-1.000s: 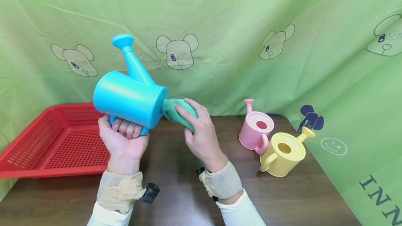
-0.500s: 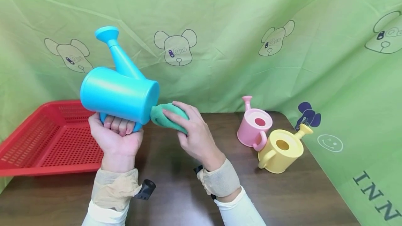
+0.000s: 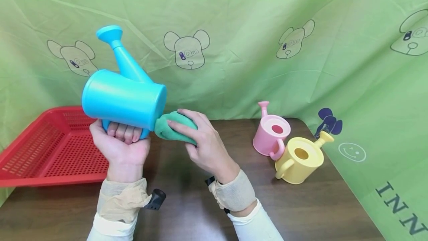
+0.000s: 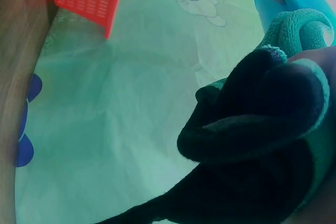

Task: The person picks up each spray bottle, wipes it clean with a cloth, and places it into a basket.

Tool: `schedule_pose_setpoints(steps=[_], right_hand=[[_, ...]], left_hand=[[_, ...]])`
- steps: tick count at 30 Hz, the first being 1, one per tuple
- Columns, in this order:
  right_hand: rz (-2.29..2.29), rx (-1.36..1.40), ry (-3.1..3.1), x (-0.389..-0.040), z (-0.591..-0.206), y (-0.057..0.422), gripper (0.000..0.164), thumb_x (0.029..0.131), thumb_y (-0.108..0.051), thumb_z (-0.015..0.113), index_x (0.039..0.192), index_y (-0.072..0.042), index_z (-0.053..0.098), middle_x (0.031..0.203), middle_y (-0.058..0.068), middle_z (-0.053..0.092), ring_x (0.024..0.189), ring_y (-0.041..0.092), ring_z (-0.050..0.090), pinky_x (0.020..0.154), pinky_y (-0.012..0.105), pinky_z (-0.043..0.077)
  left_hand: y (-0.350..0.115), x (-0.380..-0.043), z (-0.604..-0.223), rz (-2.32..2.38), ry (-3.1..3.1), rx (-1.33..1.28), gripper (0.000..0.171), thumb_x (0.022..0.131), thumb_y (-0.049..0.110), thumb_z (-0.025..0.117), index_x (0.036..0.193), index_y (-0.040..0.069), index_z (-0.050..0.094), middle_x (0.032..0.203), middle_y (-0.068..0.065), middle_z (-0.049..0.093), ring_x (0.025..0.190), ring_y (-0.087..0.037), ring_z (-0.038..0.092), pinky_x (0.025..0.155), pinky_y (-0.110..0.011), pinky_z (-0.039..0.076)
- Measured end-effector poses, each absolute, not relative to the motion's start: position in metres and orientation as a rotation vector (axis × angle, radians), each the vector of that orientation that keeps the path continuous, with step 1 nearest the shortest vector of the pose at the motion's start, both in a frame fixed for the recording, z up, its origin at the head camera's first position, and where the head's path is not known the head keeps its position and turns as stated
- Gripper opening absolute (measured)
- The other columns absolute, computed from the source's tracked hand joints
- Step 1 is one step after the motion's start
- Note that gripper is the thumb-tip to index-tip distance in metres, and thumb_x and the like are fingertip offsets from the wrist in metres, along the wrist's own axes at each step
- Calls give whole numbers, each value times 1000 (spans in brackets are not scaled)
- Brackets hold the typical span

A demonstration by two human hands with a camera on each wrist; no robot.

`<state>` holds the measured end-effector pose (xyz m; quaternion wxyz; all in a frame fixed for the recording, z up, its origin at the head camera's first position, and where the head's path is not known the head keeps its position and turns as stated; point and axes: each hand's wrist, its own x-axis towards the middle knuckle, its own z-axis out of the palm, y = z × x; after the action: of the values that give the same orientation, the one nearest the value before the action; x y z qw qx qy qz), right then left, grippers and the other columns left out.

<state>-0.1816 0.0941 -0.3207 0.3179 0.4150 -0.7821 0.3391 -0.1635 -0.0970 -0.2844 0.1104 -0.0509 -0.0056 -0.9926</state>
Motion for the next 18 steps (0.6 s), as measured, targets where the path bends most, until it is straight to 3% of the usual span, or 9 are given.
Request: schedule_pose_setpoints(steps=[18], right_hand=[[1015, 1078, -1884, -177, -311, 92, 51, 79, 5, 50, 122, -16, 66, 139, 14, 49, 128, 28, 44, 102, 43, 38]], left_hand=[[-94, -166, -286, -2921, -54, -156, 40, 90, 27, 38, 54, 15, 25, 45, 2, 23, 37, -11, 19, 38, -22, 17]])
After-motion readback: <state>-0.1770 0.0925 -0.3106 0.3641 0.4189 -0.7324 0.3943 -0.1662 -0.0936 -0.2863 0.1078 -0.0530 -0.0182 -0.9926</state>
